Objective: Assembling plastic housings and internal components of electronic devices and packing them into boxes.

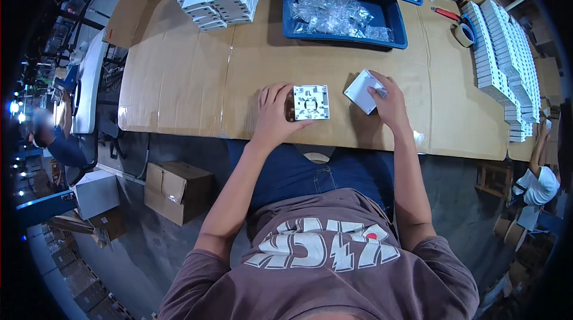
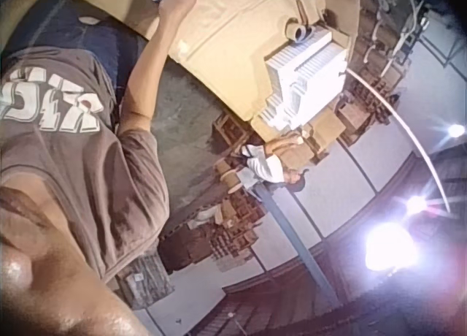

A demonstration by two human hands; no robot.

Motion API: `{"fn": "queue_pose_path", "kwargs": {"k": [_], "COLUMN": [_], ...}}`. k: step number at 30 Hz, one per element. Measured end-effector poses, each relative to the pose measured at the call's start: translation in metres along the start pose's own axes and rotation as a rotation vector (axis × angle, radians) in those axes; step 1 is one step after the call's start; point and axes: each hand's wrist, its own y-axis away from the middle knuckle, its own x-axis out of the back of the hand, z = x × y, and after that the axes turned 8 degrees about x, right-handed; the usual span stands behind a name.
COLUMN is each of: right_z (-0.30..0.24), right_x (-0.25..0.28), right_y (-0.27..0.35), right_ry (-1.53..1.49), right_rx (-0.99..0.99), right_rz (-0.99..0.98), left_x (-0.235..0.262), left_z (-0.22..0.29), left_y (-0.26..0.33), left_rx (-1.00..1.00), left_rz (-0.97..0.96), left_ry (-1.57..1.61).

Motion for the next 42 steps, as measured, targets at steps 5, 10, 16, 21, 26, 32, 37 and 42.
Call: {"fn": "queue_pose_path", "kwargs": {"k": [5,10,16,21,26,32,37,42], "right_z": [-0.014,-0.026,-0.027,-0.027,-0.038,-0.009,0.003,0.012], "right_x": [0.008,0.014,0.020,0.022,0.034,0.039,0.018,-0.002], "right_y": [-0.003,0.012,0.026,0.028,-0.008,-0.134,-0.196,-0.216], "right_ry": [0.043,0.159,0.159,0.185,0.110,0.127,0.592,0.743], "right_rx": [0.231,0.243,0.234,0.283,0.318,0.287,0.257,0.195], "right_rz": [-0.192,-0.291,-0.337,-0.324,-0.096,0.168,-0.006,-0.034], "left_x": [0.008,0.003,-0.003,-0.009,-0.004,-0.004,-0.005,-0.005], "left_z": [-0.010,-0.014,-0.013,-0.015,-0.007,-0.009,-0.013,-0.010], "left_y": [-0.005,-0.008,-0.014,-0.015,-0.011,-0.012,-0.013,-0.015], "left_rx": [-0.114,-0.091,-0.134,-0.169,-0.191,-0.189,-0.196,-0.202], "left_rz": [0.019,-0.008,0.019,0.060,0.056,0.102,0.149,0.159], "left_ry": [-0.245,-0.215,-0.210,-0.210,-0.217,-0.177,-0.109,-0.097]}}
